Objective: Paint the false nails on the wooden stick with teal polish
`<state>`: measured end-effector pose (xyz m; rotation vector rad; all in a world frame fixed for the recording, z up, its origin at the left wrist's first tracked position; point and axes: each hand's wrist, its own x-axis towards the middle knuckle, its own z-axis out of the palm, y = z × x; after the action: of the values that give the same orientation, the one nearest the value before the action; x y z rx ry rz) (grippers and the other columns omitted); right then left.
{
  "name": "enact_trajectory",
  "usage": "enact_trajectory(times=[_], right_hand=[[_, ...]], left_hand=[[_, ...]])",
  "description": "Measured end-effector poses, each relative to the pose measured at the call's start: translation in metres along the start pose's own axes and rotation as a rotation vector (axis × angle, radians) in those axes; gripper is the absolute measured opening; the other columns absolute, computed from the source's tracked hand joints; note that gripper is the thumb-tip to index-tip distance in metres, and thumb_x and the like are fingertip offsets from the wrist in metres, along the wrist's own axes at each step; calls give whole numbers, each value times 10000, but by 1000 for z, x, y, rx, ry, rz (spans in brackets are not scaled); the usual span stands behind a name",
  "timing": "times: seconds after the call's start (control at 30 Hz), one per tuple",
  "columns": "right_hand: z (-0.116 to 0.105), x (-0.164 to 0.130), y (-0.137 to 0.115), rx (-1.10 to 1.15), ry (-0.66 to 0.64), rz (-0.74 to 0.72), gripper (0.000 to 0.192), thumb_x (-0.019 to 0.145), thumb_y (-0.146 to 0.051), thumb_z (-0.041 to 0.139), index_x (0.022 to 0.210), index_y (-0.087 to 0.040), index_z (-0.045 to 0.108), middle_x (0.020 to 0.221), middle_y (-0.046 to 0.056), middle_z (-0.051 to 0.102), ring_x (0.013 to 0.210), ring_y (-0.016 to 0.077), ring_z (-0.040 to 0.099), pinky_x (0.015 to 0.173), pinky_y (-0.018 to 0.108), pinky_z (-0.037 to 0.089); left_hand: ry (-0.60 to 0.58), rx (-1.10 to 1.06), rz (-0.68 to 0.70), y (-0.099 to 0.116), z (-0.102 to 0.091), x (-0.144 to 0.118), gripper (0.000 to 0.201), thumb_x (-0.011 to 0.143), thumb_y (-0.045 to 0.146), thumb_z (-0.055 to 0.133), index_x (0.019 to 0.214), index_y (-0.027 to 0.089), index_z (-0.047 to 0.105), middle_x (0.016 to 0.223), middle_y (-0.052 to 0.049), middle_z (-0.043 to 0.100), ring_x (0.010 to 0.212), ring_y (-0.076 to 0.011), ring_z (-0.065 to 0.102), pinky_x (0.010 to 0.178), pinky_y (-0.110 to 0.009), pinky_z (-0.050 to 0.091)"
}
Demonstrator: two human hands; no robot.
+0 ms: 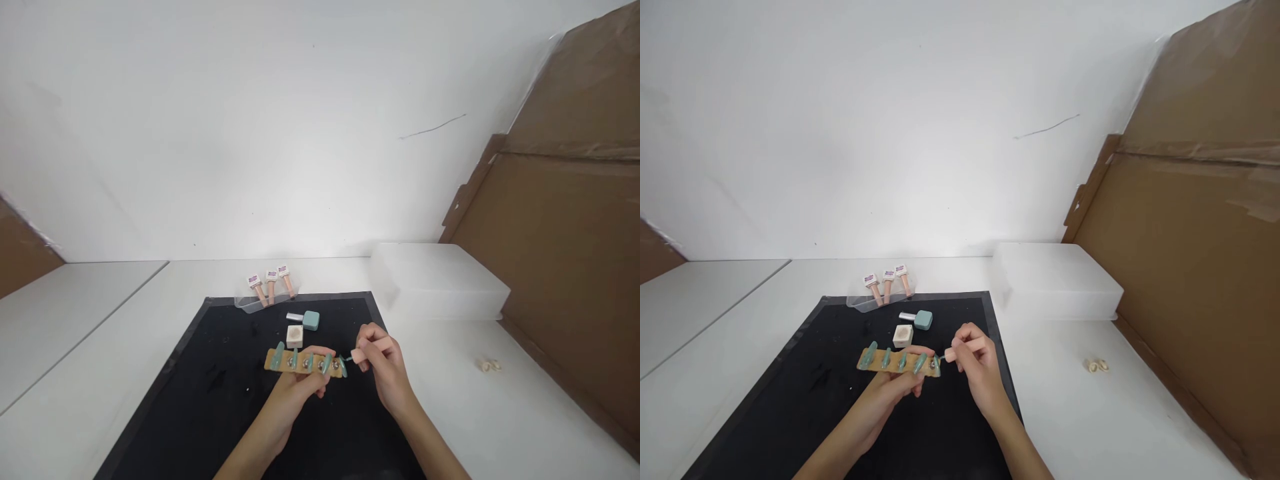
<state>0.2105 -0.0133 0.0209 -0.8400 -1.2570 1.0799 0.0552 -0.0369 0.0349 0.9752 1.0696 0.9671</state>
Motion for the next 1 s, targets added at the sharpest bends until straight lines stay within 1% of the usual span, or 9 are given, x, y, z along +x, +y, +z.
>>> enact_trajectory(times=[0.13,0.3,0.37,0.43,0.57,0.73,0.8,0.9,1.0], right_hand=[[-1,-1,0,-2,3,-9,390,804,-274,514,427,-177,496,564,-13,402,506,116,361,463,247,278],[-1,-1,-1,96,7,32,349,811,-274,514,482,-187,436,498,-40,354,477,111,319,459,248,258],[-1,-1,-1,119,19,32,370,827,-295,508,483,-185,426,512,-42,346,470,104,312,447,244,249],[0,0,-1,129,30,35,381,835,-327,504,488,-180,447,552,-37,360,459,95,313,428,237,245],[0,2,-2,53,47,4,408,829,-364,509,470,-170,513,622,-18,403,446,84,318,413,235,256],[-4,2,-5,-106,7,-41,418,827,-340,514,444,-176,550,591,-7,436,502,113,383,463,246,293],[-5,2,-5,-112,-9,-40,441,827,-321,513,411,-175,525,555,-7,435,518,123,400,481,251,300],[-6,1,-4,-66,-12,-39,458,832,-312,507,397,-176,474,500,-16,419,508,124,391,492,256,299],[-5,2,-3,-28,12,-47,462,851,-338,480,419,-175,468,526,-18,403,486,112,362,461,248,274]], left_hand=[[-9,0,-13,0,0,1,260,608,261,628,852,175,604,591,37,474,561,-107,402,571,-256,338],[-3,9,-43,2,1,-1,289,615,248,613,894,172,605,606,30,492,596,-118,413,584,-254,347],[-9,13,-46,2,2,-2,282,615,243,610,888,173,604,609,31,495,596,-117,414,587,-255,348],[-8,15,-42,2,3,-2,269,617,251,613,874,174,606,616,29,501,595,-116,413,588,-257,347],[-5,19,-37,1,4,-2,260,611,265,622,857,181,610,613,29,500,587,-117,413,583,-259,345],[3,25,-32,-1,3,-1,252,616,240,605,861,179,608,607,33,493,578,-111,410,575,-251,342],[12,26,-31,-1,3,-1,250,624,235,595,866,177,604,604,36,487,575,-107,408,580,-249,345],[-5,32,-37,-1,2,0,270,615,238,596,876,167,600,602,37,487,571,-106,408,573,-247,343],[-12,52,-34,-1,1,1,274,623,236,590,887,161,600,600,37,493,566,-103,408,567,-244,336]])
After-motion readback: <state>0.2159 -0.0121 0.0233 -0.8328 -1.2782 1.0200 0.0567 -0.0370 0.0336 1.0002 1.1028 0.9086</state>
